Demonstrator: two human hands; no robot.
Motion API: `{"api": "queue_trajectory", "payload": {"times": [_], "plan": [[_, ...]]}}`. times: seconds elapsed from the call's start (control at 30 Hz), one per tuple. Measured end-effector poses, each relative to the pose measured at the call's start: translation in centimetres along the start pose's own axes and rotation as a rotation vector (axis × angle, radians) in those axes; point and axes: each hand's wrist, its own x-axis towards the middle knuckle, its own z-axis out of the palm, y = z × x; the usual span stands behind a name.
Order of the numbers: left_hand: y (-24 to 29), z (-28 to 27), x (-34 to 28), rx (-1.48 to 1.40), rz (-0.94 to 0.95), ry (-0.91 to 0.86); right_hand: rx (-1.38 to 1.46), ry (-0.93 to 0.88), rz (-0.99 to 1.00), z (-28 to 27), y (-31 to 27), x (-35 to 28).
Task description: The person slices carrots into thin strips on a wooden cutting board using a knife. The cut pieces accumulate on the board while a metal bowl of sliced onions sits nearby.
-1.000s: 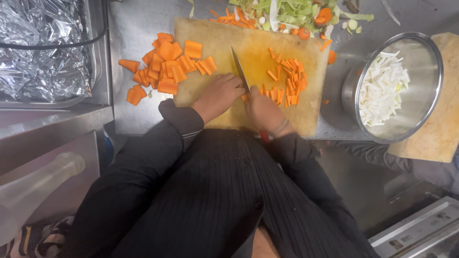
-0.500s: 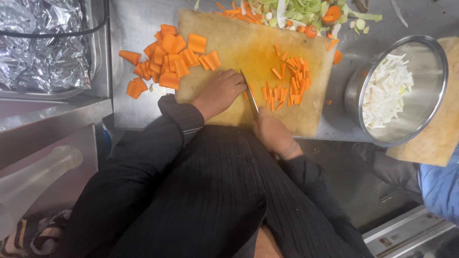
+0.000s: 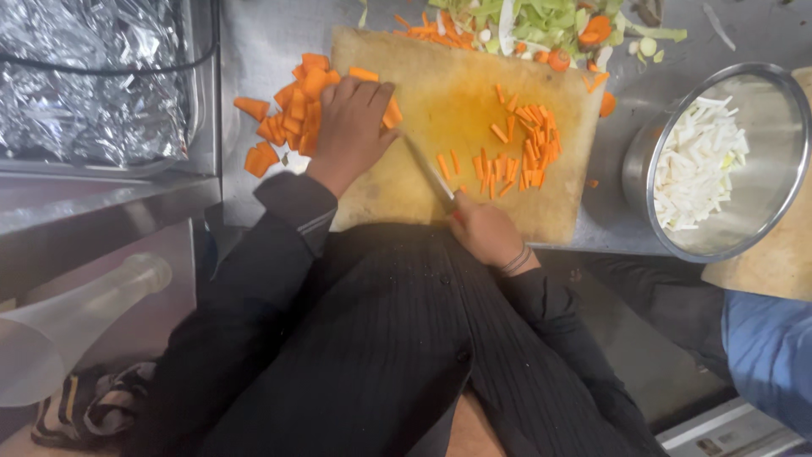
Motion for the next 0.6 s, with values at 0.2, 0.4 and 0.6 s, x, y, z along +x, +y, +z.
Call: {"api": "queue_trajectory", "payload": {"times": [0.2,0.4,0.6], "plan": [[0.6,1.1,1.4,0.111,0.114,-0.051,0.033,0.091,0.193,-1.2,3.1,-0.7],[4.6,3.5,0.8,-0.098,0.193,-0.139,0.071,0.14,0.243,0.1,3.6,-2.8],[5.5,3.7,0.2,-0.249,0.23,-0.289,0.039,0.071,0.215,1.0,2.8,-2.9]]}}
